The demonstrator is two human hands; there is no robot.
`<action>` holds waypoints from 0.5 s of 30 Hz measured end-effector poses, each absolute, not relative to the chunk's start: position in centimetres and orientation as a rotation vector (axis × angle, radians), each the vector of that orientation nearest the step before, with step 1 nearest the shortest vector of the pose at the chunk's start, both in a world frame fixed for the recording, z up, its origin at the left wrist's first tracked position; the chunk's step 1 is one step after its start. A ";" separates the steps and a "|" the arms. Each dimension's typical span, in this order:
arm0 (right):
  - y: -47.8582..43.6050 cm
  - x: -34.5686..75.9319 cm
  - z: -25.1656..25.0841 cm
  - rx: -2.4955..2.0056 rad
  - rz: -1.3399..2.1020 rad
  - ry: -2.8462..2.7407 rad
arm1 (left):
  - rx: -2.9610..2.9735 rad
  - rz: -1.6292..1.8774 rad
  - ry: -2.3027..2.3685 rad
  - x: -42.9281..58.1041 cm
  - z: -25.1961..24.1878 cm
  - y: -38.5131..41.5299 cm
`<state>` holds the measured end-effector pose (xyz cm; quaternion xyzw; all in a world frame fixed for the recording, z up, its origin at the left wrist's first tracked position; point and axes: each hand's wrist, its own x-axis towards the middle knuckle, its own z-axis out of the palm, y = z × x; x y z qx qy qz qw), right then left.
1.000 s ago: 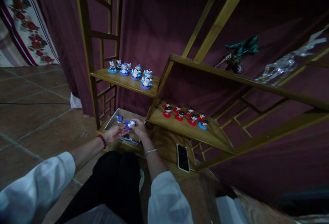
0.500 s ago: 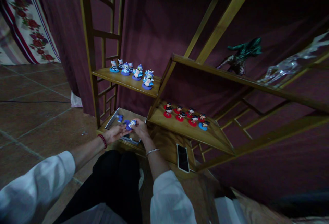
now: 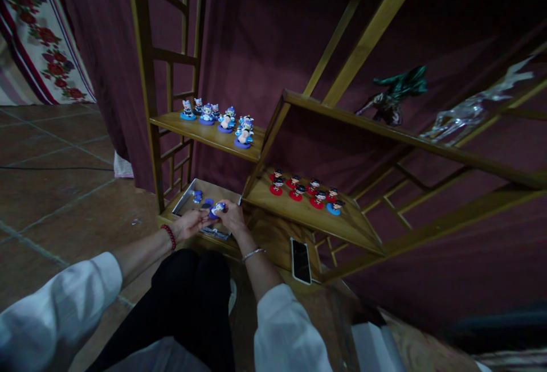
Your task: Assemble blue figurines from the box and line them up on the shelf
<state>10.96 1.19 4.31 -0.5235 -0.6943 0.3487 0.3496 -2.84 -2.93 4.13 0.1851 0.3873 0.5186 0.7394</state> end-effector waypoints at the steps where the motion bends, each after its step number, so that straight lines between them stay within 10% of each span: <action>1: 1.0 11.0 4.4 -1.355 0.884 -1.810 | 0.407 1.132 0.850 -2.9 4.2 -3.0; 15: 0.6 11.0 4.7 -1.290 0.719 -2.025 | 0.388 1.122 0.834 -2.7 4.6 -3.4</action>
